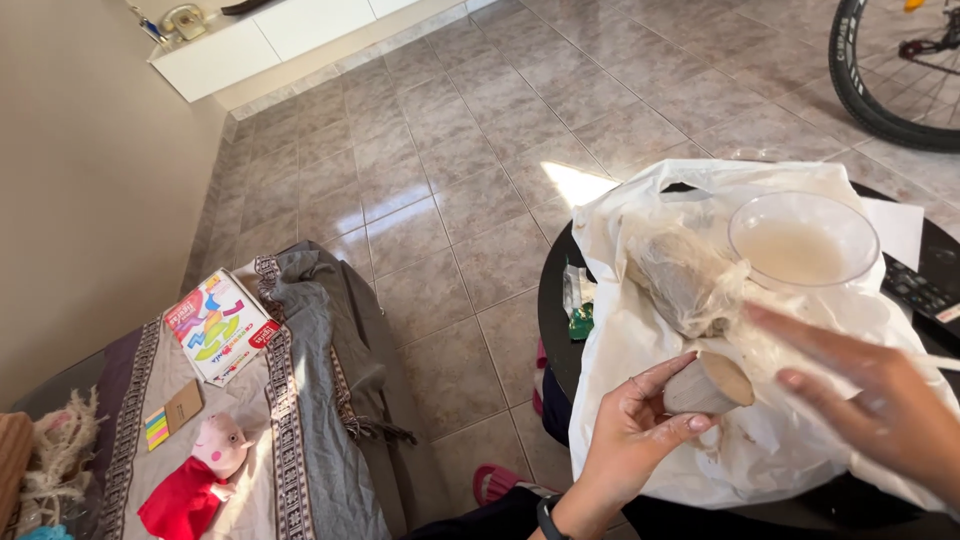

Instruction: The person shapes a small clay cup by hand, smoothing the surface and refining the edges. They use a small stick to carve vertical lines into the clay and later attach a rolled clay strip to the rim. The person occasionally wipes their hands on a cloth and uses water from a bowl to smooth the clay.

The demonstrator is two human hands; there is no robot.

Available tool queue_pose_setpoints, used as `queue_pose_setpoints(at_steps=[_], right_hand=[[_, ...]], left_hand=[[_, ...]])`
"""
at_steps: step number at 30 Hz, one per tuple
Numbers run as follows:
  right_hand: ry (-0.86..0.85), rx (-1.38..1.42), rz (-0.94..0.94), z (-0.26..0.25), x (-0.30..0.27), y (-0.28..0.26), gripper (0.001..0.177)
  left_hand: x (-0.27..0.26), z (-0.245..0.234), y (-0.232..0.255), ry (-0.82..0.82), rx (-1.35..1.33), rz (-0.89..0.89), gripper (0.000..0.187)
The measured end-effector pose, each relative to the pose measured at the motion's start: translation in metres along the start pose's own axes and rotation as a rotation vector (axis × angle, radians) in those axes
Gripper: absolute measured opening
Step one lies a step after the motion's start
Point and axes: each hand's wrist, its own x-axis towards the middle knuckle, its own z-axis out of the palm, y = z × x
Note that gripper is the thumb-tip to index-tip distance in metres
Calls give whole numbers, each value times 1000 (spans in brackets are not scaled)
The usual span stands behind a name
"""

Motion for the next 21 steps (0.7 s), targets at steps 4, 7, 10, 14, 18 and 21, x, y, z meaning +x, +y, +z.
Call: queue_pose_setpoints(at_steps=[4,7,10,14,18,21], right_hand=[[23,217,-352,12,-9,-19,59],[19,257,-383,18,-13,-22,53],[63,276,-445,21,-18,-24,49],[185,254,-703,23,-20,-21,46],[184,241,-814,20,-21,-30,48],[160,195,-811,21,-20,-35,52]], left_hand=[[2,-4,-10,-17,35,-12,66],[1,-4,-10,-5,2,-20,65],[0,-2,-7,13,-51,-29,64],[0,-6,-3,27,-107,-5,61],[1,-7,13,68,-122,38,60],[0,-8,16,88,-127,62,59]])
